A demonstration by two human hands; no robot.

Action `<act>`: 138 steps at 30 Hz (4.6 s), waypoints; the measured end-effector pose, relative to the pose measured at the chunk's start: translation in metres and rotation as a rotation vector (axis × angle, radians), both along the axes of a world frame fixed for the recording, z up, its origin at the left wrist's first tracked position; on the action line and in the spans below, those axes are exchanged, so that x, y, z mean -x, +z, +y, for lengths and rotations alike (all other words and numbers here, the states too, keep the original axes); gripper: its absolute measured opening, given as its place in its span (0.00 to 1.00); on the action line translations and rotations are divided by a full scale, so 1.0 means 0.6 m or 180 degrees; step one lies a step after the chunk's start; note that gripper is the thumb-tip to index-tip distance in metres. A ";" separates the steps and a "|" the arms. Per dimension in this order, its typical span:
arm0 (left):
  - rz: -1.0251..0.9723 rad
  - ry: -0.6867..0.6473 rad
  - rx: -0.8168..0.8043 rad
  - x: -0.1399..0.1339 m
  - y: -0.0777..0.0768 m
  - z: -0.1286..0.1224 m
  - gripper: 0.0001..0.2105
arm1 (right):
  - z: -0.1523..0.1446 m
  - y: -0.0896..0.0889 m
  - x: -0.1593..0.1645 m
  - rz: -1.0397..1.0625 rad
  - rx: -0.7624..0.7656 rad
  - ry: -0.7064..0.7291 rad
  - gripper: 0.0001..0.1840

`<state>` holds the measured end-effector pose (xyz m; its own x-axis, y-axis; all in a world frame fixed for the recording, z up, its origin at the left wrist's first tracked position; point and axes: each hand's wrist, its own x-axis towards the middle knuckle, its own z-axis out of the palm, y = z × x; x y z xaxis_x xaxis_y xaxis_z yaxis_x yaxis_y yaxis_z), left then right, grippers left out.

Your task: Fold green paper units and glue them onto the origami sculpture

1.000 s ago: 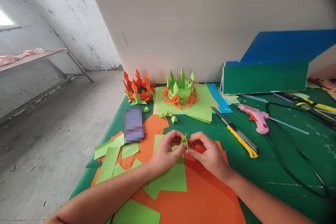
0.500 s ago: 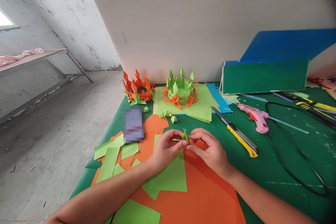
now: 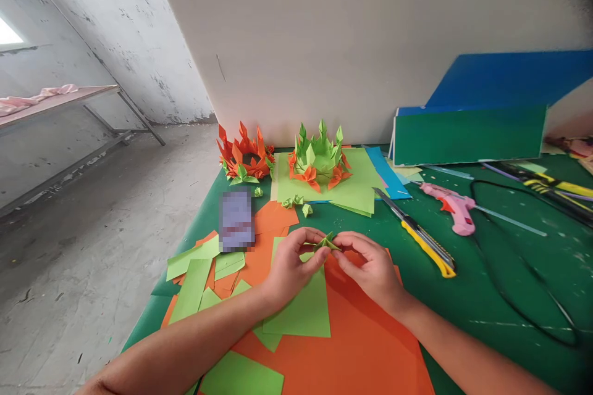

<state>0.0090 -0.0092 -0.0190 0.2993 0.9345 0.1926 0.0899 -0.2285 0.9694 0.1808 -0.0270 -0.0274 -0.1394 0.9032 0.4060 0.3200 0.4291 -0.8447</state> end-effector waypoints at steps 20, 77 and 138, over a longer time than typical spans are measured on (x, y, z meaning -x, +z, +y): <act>-0.0112 0.0151 0.0523 -0.004 0.004 -0.002 0.09 | 0.008 -0.004 -0.003 0.0523 0.0564 -0.0026 0.09; -0.0755 0.0009 0.1987 0.007 0.017 0.013 0.16 | 0.000 0.002 -0.002 0.0039 0.0419 0.0348 0.08; 0.0206 -0.0184 0.1312 0.005 0.023 0.006 0.14 | 0.009 -0.011 -0.005 0.0984 0.1663 0.0487 0.15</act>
